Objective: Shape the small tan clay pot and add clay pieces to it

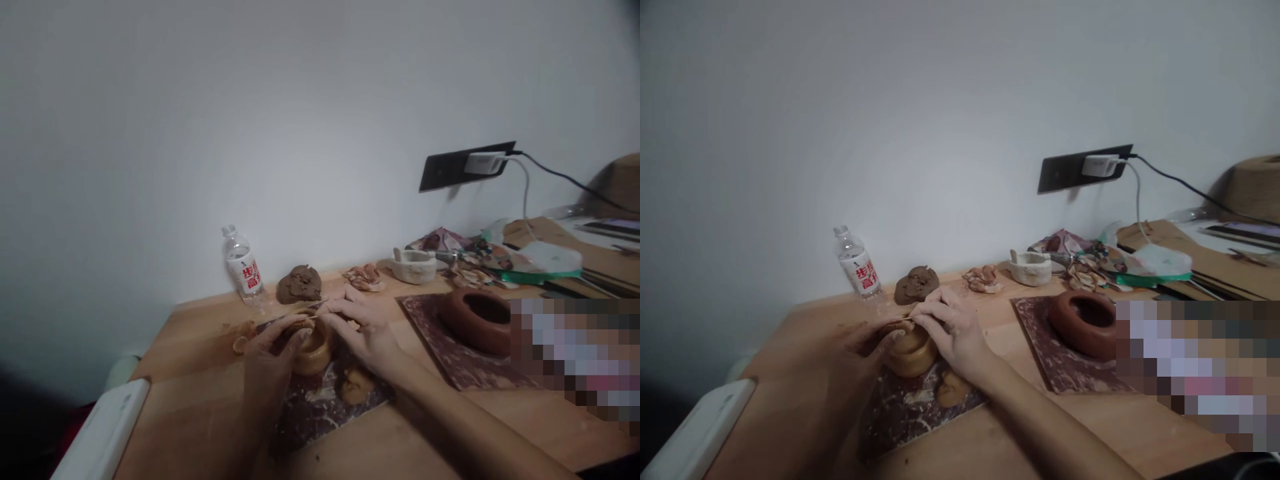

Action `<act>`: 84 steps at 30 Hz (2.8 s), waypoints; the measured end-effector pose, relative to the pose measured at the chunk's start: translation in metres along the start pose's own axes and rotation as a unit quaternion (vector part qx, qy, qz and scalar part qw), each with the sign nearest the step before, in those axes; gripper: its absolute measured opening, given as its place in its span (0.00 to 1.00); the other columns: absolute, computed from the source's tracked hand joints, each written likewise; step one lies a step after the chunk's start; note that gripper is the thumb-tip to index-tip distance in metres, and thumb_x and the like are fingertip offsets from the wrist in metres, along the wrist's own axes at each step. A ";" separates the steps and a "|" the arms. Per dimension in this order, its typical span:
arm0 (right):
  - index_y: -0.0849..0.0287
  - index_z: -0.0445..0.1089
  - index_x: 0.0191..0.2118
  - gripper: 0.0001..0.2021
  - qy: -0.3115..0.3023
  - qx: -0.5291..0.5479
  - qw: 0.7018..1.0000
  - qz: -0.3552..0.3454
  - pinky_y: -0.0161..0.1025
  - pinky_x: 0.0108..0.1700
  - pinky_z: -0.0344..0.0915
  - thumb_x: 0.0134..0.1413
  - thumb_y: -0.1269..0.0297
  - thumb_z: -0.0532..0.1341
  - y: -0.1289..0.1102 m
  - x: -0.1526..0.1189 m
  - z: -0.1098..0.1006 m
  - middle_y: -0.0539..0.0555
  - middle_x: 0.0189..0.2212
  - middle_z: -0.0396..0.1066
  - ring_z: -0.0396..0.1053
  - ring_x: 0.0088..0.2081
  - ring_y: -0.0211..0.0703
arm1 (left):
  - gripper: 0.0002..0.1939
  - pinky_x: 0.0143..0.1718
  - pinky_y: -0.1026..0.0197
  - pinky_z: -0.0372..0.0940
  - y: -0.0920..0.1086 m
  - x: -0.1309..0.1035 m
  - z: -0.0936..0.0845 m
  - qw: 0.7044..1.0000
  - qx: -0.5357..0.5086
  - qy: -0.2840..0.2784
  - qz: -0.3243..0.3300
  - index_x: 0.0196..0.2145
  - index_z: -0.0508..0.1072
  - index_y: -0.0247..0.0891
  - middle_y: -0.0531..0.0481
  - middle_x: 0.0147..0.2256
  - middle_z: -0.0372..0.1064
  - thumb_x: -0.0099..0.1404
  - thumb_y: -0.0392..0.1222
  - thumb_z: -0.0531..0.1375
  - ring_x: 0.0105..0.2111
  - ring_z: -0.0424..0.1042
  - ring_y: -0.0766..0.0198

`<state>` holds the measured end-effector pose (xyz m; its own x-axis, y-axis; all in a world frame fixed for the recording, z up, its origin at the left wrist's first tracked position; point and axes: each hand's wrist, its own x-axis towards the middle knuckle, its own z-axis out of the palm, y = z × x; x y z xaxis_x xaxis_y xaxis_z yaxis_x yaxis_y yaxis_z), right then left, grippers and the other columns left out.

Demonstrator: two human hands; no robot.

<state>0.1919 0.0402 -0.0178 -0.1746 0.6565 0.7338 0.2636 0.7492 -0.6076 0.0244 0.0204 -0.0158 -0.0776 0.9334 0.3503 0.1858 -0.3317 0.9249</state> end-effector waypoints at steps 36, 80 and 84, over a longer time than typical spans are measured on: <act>0.56 0.73 0.34 0.07 -0.024 -0.025 0.999 -0.019 0.37 0.33 0.67 0.61 0.68 0.57 0.008 -0.014 -0.002 0.52 0.28 0.70 0.68 0.32 0.40 | 0.08 0.36 0.60 0.70 -0.013 -0.006 0.000 0.989 0.126 -0.013 0.077 0.32 0.81 0.48 0.52 0.32 0.80 0.54 0.38 0.64 0.32 0.77 0.57; 0.59 0.70 0.34 0.07 -0.189 -0.003 0.981 -0.053 0.36 0.38 0.64 0.62 0.67 0.56 0.013 -0.011 -0.020 0.53 0.32 0.67 0.65 0.35 0.38 | 0.17 0.36 0.61 0.73 -0.005 0.002 -0.009 0.901 -0.298 -0.051 -0.310 0.29 0.79 0.30 0.44 0.27 0.78 0.40 0.40 0.75 0.28 0.77 0.61; 0.59 0.70 0.34 0.06 -0.190 0.012 0.980 -0.051 0.35 0.39 0.65 0.62 0.68 0.56 0.013 -0.012 -0.018 0.53 0.33 0.67 0.66 0.36 0.38 | 0.17 0.36 0.58 0.72 -0.006 0.001 -0.009 0.904 -0.294 -0.064 -0.304 0.29 0.79 0.31 0.43 0.27 0.78 0.42 0.43 0.74 0.28 0.77 0.59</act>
<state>0.2148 0.0406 -0.0292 -0.5407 0.5595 0.6282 0.2047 0.8119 -0.5468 0.0148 0.0220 -0.0200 0.1305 0.9633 -0.2345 -0.4091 0.2678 0.8723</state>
